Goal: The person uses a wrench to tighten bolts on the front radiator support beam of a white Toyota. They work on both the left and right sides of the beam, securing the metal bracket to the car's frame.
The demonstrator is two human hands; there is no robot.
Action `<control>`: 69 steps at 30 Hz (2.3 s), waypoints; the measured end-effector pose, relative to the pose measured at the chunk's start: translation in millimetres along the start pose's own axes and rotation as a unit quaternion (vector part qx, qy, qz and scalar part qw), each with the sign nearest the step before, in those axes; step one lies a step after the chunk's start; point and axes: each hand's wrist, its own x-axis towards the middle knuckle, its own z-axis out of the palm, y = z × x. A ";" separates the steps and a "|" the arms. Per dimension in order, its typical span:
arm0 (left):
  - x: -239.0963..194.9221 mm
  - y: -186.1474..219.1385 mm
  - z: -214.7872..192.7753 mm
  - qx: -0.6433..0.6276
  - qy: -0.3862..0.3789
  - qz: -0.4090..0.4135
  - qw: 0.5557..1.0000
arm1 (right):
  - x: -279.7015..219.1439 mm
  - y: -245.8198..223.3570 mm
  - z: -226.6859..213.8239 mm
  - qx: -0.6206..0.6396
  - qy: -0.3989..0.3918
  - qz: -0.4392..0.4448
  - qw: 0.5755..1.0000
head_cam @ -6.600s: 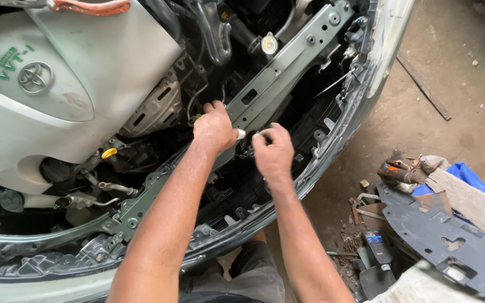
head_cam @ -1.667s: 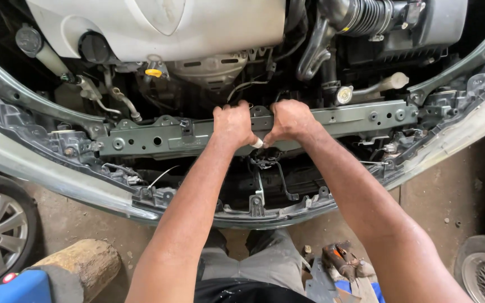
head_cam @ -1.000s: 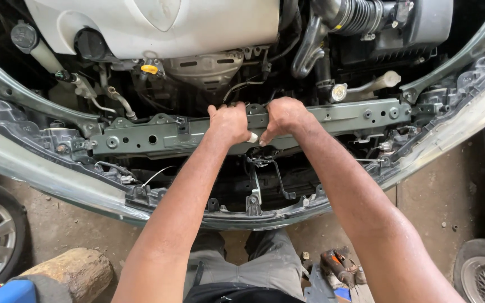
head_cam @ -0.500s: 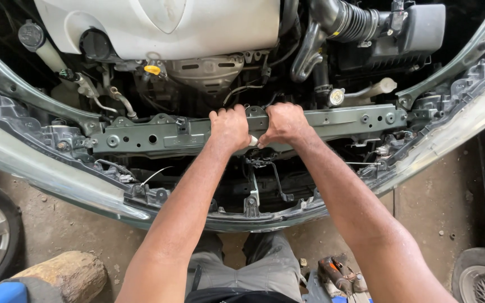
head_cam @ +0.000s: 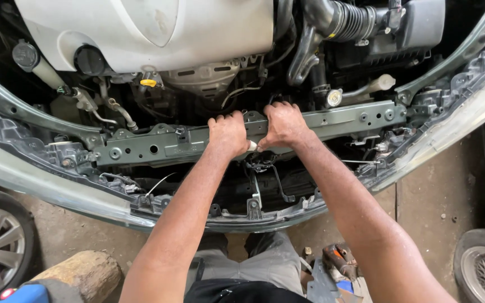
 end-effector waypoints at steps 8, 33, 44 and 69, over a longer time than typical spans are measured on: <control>-3.9 2.2 -13.4 -0.018 0.002 -0.004 1.000 | 20.5 24.6 33.6 0.133 0.087 0.063 0.985; -5.5 -1.0 -16.3 0.008 -0.026 0.005 1.000 | -94.6 -20.4 102.5 0.593 0.174 0.270 0.738; -5.1 -6.7 -16.4 -0.022 0.009 0.018 1.000 | -78.4 -51.6 110.4 0.330 0.274 0.288 0.856; -0.9 -3.9 -7.0 0.006 -0.014 0.025 1.000 | -117.6 -74.9 125.5 0.762 0.138 0.472 0.421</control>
